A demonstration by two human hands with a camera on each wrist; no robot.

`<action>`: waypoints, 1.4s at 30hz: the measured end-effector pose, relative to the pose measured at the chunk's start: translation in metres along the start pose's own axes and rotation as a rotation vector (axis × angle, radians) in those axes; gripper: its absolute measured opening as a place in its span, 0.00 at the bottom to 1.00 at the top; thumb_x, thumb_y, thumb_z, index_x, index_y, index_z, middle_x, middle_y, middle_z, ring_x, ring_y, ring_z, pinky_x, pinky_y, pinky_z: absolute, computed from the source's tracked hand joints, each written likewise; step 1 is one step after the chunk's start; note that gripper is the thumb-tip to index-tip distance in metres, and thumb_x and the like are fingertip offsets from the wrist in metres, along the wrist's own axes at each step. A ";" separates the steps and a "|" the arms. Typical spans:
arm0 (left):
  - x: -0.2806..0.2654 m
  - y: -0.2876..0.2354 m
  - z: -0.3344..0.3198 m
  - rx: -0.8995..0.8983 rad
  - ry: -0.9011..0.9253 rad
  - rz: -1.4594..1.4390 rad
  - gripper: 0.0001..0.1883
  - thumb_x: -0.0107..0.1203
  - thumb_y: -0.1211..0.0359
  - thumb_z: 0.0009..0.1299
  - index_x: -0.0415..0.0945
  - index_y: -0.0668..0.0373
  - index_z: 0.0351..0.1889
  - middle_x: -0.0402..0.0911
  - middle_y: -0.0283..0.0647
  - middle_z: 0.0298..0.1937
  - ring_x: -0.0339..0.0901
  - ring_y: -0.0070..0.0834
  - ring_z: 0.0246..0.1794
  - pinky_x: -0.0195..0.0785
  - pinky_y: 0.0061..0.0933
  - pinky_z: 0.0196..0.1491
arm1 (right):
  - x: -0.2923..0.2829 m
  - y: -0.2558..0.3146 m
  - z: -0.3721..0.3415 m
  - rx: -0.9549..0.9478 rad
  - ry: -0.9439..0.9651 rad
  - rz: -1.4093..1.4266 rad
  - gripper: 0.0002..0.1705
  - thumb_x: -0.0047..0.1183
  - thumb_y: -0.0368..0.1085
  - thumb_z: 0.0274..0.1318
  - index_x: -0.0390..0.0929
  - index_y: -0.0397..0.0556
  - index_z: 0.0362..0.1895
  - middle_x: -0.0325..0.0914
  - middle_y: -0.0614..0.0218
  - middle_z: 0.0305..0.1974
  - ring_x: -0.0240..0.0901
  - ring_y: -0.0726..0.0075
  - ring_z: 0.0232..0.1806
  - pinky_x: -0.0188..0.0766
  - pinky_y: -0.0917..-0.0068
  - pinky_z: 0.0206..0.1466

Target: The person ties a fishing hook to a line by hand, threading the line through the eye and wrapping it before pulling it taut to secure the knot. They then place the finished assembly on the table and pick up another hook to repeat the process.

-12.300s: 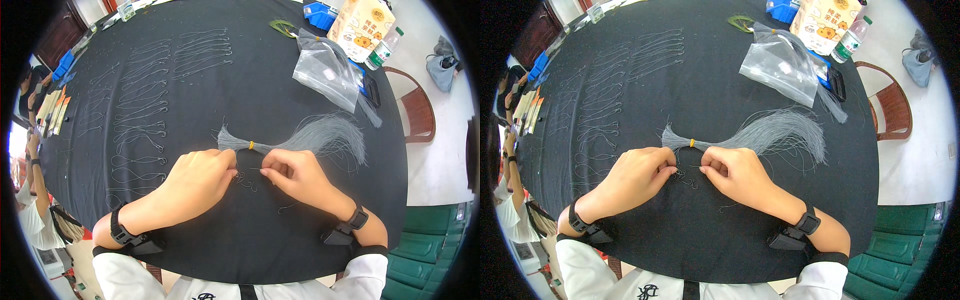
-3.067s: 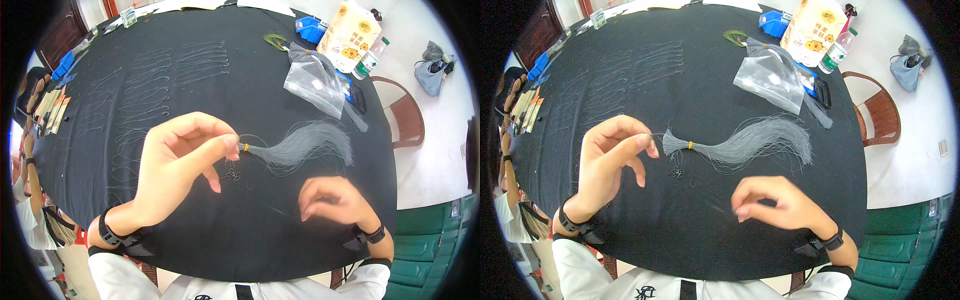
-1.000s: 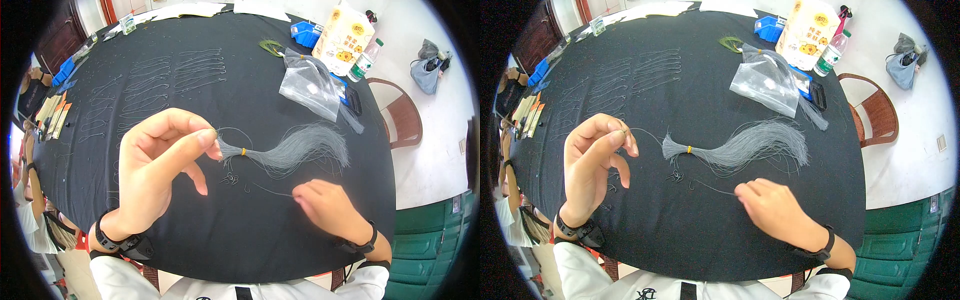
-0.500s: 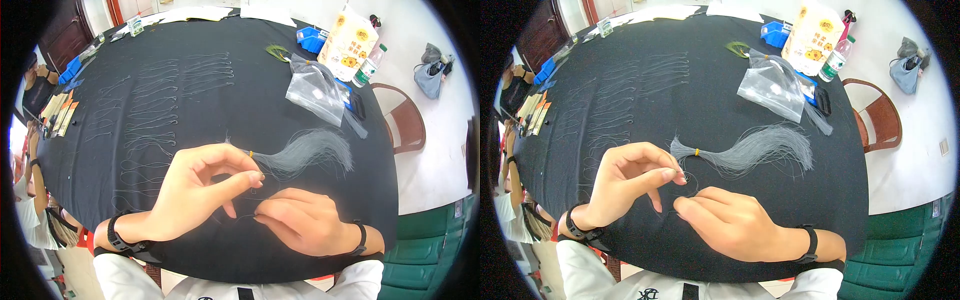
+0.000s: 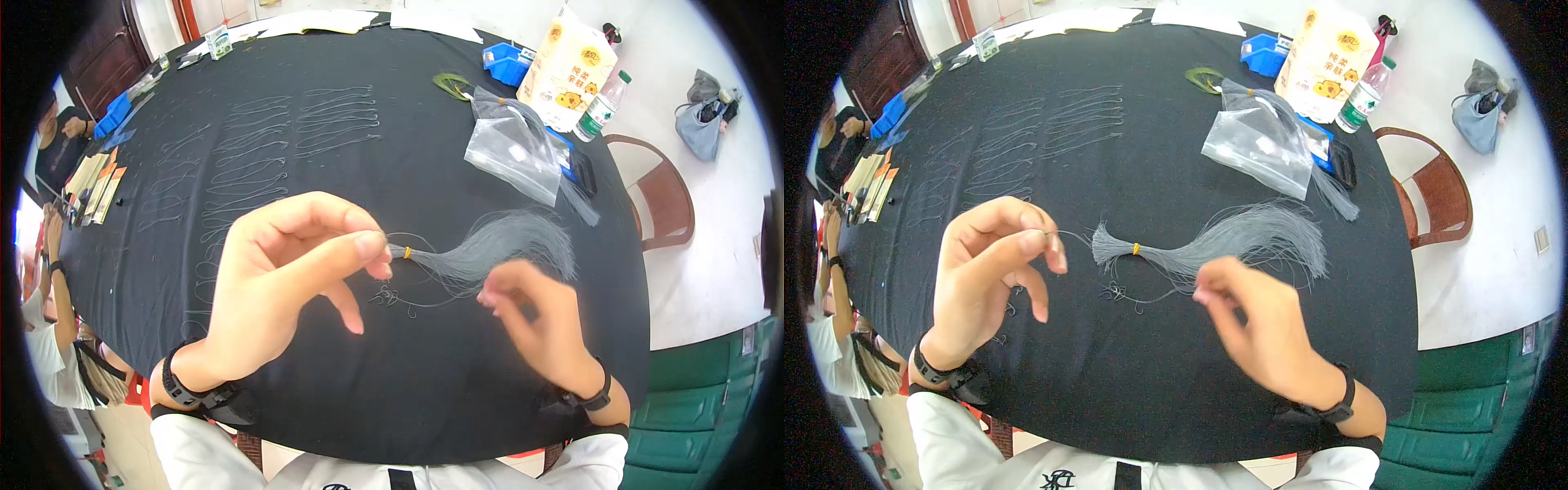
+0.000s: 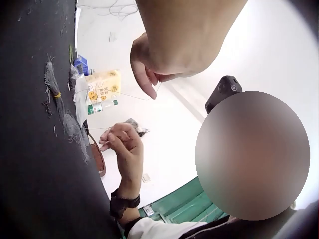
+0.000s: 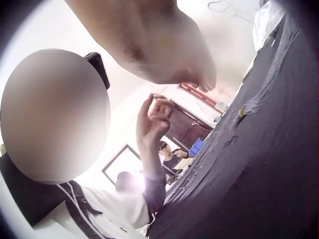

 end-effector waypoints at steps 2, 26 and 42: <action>0.001 -0.005 -0.002 0.012 0.012 0.000 0.02 0.51 0.74 0.66 0.73 0.64 0.34 0.74 0.43 0.31 0.77 0.29 0.31 0.71 0.22 0.12 | -0.002 -0.020 0.005 0.202 0.000 0.132 0.07 0.54 0.24 0.55 0.72 0.41 0.39 0.79 0.62 0.32 0.80 0.73 0.34 0.76 0.78 0.34; -0.011 -0.037 -0.010 0.122 0.135 -0.386 0.08 0.48 0.69 0.69 0.70 0.66 0.35 0.71 0.44 0.31 0.74 0.28 0.32 0.72 0.21 0.13 | 0.006 -0.076 0.007 0.486 0.208 0.492 0.04 0.54 0.31 0.59 0.75 0.45 0.37 0.78 0.69 0.28 0.75 0.78 0.30 0.73 0.81 0.30; -0.043 -0.049 0.000 0.194 0.092 -0.400 0.07 0.39 0.67 0.77 0.64 0.61 0.41 0.65 0.34 0.37 0.67 0.18 0.40 0.70 0.12 0.17 | 0.016 -0.083 -0.008 0.583 0.271 1.293 0.11 0.53 0.27 0.57 0.77 0.39 0.45 0.79 0.60 0.41 0.78 0.67 0.41 0.78 0.73 0.42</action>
Point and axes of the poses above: each hand's wrist, its own z-axis towards the middle knuckle, its own x-axis out of the palm, y = z × x, the point moved 6 cm from there along z, towards the middle knuckle
